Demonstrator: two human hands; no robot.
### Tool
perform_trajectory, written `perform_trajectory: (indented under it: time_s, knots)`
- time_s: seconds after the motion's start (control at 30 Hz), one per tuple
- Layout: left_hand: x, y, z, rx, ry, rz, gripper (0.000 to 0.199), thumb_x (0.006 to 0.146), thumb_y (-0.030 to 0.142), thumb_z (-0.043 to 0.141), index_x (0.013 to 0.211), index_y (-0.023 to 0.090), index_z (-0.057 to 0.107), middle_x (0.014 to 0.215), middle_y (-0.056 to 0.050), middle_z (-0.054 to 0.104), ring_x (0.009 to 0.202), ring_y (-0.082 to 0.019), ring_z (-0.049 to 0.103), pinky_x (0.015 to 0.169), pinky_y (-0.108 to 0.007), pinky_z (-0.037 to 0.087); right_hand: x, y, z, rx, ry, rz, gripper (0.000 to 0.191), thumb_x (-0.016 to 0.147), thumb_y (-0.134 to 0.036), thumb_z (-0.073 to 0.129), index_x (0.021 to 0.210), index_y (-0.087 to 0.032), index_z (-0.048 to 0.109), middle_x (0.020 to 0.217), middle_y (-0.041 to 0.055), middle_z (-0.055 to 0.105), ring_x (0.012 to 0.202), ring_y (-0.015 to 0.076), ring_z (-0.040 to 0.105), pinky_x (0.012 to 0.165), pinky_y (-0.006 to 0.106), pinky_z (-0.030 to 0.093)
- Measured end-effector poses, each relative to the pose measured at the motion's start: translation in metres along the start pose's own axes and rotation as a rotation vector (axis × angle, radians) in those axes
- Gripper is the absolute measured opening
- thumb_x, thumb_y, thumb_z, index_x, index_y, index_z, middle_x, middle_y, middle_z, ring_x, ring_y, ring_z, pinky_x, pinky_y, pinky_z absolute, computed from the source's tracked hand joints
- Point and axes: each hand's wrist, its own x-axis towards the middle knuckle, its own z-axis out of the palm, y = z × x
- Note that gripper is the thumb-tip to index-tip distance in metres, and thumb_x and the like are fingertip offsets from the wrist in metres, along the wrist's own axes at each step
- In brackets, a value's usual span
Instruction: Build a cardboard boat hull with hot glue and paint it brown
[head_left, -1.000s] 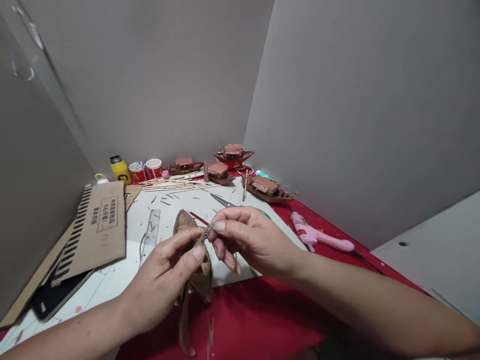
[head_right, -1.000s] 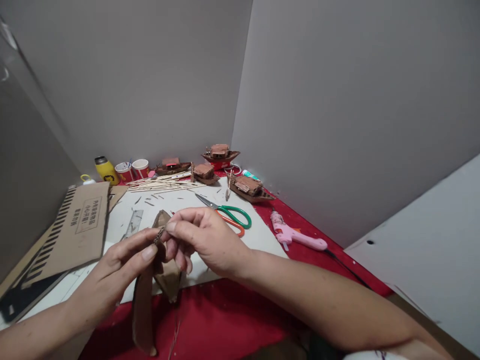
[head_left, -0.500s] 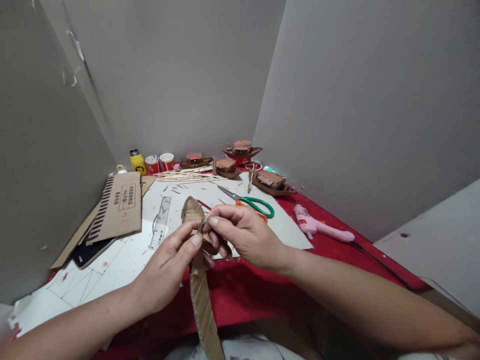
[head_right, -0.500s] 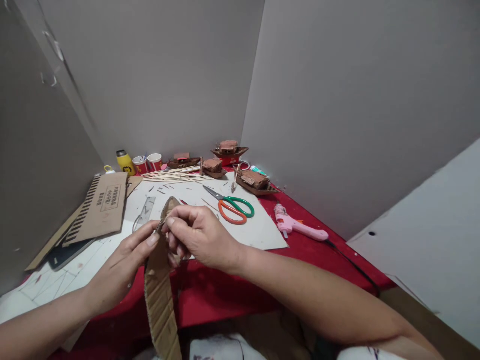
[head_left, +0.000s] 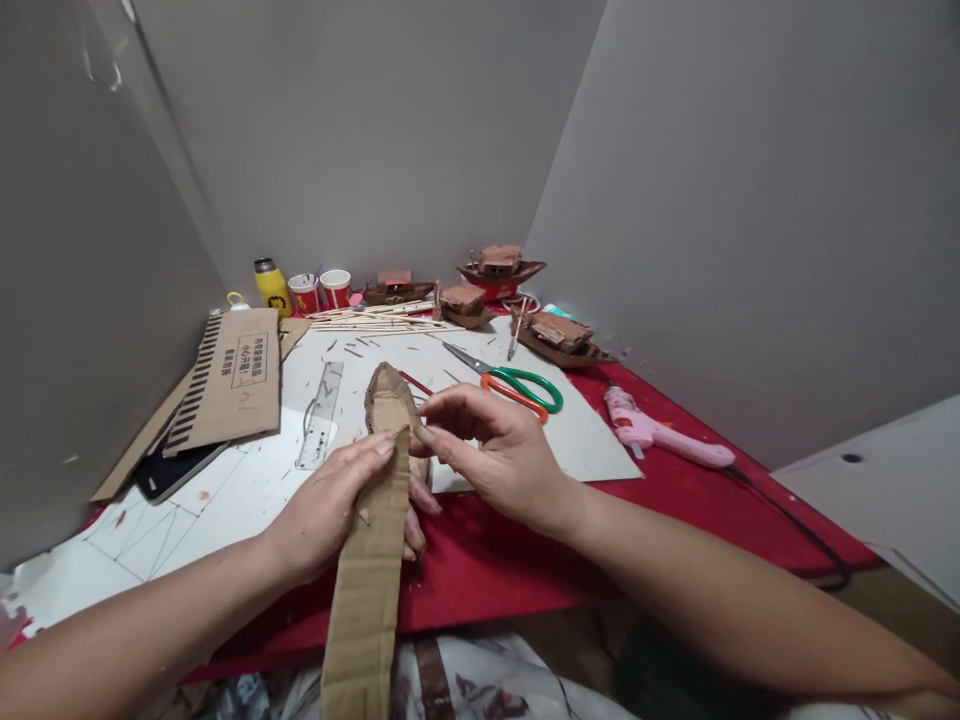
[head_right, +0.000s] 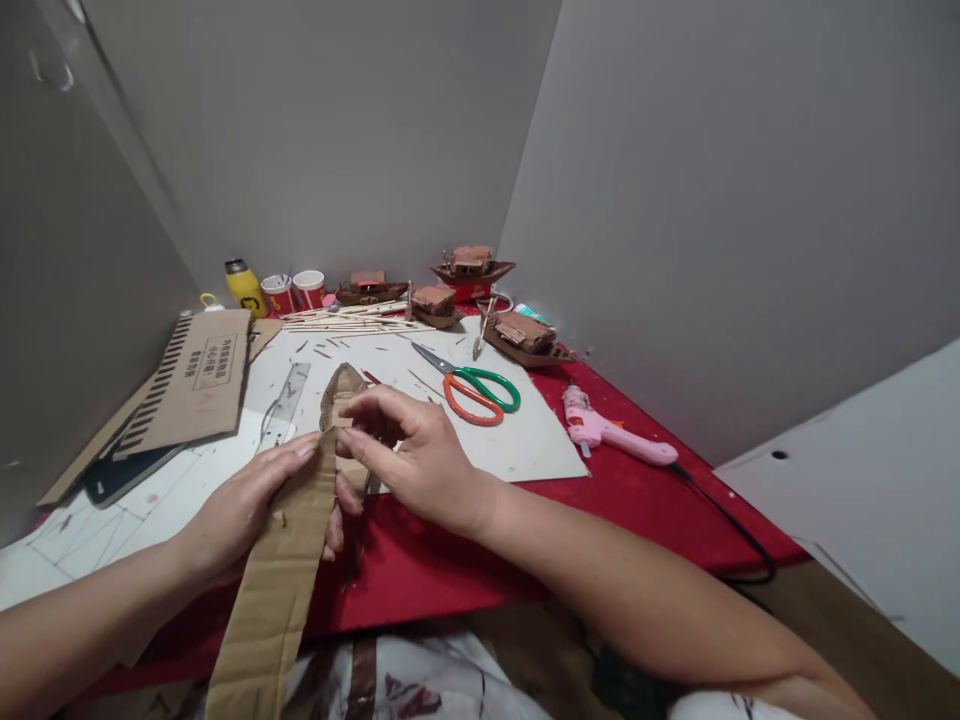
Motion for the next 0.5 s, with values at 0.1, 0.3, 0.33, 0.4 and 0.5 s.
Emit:
perform_trajectory:
  time_s: [0.1,0.3,0.33,0.4,0.5]
  knots:
    - [0.003,-0.004,-0.003,-0.062,-0.023,-0.075,0.026,0.094,0.041,0.046,0.100,0.019,0.058,0.081,-0.004,0.072,0.058,-0.018,0.067,0.058,-0.032,0.055,0.000,0.004,-0.001,-0.057,-0.025,0.035,0.007,0.087,-0.025,0.064,0.088,-0.018,0.063,0.077,0.0018,0.066,0.065,0.0132,0.064,0.059,0.025,0.051]
    - [0.009,-0.006,-0.011,-0.024,-0.042,-0.229,0.050,0.092,0.052,0.042,0.082,0.011,0.070,0.063,-0.009,0.070,0.055,-0.019,0.065,0.059,-0.029,0.052,0.003,0.012,-0.005,-0.230,-0.130,-0.045,0.007,0.089,-0.020,0.060,0.083,-0.018,0.063,0.073,0.0008,0.064,0.066,0.0121,0.060,0.063,0.024,0.048]
    - [0.011,-0.007,-0.013,-0.021,-0.052,-0.250,0.053,0.092,0.052,0.041,0.081,0.010,0.071,0.060,-0.009,0.069,0.054,-0.019,0.064,0.058,-0.029,0.052,0.003,0.014,-0.005,-0.271,-0.137,-0.079,0.008,0.090,-0.018,0.059,0.082,-0.017,0.062,0.072,0.0007,0.064,0.066,0.0119,0.059,0.063,0.024,0.048]
    - [0.014,-0.009,-0.016,-0.068,-0.060,-0.273,0.052,0.092,0.050,0.040,0.081,0.010,0.071,0.058,-0.009,0.069,0.052,-0.019,0.064,0.056,-0.028,0.051,0.004,0.017,-0.006,-0.352,-0.152,-0.166,0.008,0.090,-0.014,0.056,0.083,-0.017,0.060,0.073,0.0012,0.063,0.067,0.0118,0.058,0.064,0.023,0.046]
    - [0.019,-0.015,-0.020,-0.192,-0.073,-0.286,0.043,0.094,0.042,0.038,0.090,0.011,0.068,0.066,-0.010,0.073,0.050,-0.018,0.064,0.052,-0.028,0.052,0.005,0.022,-0.007,-0.454,-0.202,-0.270,0.007,0.092,-0.012,0.053,0.087,-0.017,0.057,0.077,0.0030,0.061,0.071,0.0125,0.057,0.065,0.023,0.046]
